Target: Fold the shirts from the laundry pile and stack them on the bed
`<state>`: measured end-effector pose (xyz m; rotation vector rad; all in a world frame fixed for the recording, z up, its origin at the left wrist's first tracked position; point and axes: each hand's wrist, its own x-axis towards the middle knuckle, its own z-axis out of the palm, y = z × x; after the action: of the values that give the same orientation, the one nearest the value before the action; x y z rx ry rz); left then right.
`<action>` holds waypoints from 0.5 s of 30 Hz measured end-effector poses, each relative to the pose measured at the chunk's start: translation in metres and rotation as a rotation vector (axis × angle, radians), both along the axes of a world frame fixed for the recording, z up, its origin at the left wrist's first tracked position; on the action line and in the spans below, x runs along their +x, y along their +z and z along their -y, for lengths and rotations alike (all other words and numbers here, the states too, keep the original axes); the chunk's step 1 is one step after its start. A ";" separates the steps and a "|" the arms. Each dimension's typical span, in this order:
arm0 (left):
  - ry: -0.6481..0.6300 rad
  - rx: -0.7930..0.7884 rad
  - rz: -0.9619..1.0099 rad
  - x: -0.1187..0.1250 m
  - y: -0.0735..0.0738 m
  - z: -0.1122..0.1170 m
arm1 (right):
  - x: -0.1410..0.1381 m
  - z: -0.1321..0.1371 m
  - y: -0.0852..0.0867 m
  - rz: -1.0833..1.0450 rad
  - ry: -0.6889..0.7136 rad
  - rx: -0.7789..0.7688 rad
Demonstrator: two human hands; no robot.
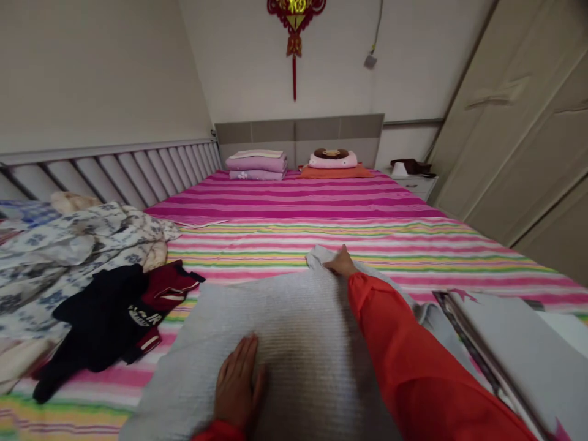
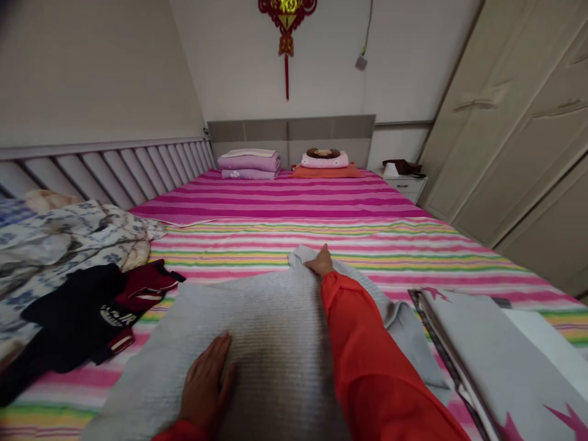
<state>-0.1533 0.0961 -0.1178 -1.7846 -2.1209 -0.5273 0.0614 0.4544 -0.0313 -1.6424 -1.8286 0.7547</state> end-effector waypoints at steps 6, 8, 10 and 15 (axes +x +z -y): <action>0.020 -0.022 0.001 0.005 0.001 0.002 | -0.001 -0.019 0.003 0.061 -0.065 -0.036; 0.021 -0.012 0.024 0.008 0.003 0.002 | 0.001 -0.019 0.010 0.065 -0.080 0.013; 0.013 -0.006 0.027 0.010 0.004 0.001 | -0.003 -0.010 0.017 0.067 -0.067 0.076; 0.009 0.035 0.023 0.011 0.002 0.001 | -0.037 0.068 0.015 0.077 0.217 0.291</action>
<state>-0.1420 0.0948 -0.1156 -1.7579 -2.1207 -0.5824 0.0247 0.3863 -0.0159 -1.3179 -2.0837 0.4888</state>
